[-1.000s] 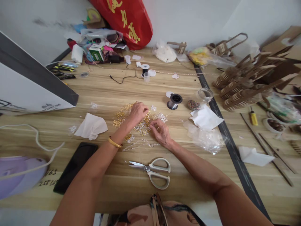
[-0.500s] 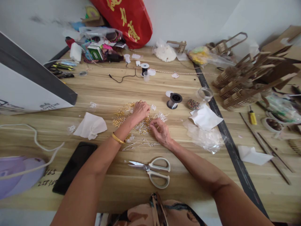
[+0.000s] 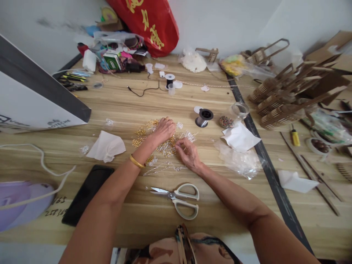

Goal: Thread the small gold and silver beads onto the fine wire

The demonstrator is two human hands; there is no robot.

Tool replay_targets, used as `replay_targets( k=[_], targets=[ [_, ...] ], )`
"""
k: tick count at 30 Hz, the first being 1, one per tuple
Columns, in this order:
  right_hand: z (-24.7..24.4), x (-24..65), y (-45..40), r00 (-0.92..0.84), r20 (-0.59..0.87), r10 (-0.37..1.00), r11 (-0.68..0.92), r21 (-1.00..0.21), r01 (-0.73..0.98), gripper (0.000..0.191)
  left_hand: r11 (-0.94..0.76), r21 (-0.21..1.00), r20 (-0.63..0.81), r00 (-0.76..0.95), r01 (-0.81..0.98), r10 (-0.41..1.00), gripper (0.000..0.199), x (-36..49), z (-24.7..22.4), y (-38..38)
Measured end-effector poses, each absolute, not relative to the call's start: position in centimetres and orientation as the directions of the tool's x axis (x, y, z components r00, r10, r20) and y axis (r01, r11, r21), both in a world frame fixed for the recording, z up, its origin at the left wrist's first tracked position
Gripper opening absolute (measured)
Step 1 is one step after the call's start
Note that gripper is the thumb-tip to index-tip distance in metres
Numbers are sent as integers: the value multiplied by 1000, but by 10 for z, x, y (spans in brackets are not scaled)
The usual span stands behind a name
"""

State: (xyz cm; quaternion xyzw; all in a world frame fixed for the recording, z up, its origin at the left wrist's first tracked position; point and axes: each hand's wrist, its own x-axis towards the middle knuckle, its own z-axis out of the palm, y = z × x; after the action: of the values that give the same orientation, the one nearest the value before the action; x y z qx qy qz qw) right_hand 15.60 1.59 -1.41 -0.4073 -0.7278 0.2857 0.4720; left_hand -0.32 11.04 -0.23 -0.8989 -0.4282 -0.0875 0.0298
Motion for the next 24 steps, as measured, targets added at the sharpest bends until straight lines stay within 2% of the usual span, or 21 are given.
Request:
replay_targets(
  k=[6,14,18,24],
  targets=[
    [-14,156,16,-224,450,864,502,-800,328,11,-624,134,231,588,770,775,20,-4,3,110],
    [-14,156,15,-211,408,888,458,-825,330,11,-539,379,306,447,752,840,9,-9,11,107],
    [-15,157,15,-207,389,898,437,-840,321,10,-522,422,314,421,741,851,9,-15,8,105],
    [-15,157,16,-210,419,883,467,-827,313,10,-589,398,243,538,703,807,14,-20,8,96]
  ],
)
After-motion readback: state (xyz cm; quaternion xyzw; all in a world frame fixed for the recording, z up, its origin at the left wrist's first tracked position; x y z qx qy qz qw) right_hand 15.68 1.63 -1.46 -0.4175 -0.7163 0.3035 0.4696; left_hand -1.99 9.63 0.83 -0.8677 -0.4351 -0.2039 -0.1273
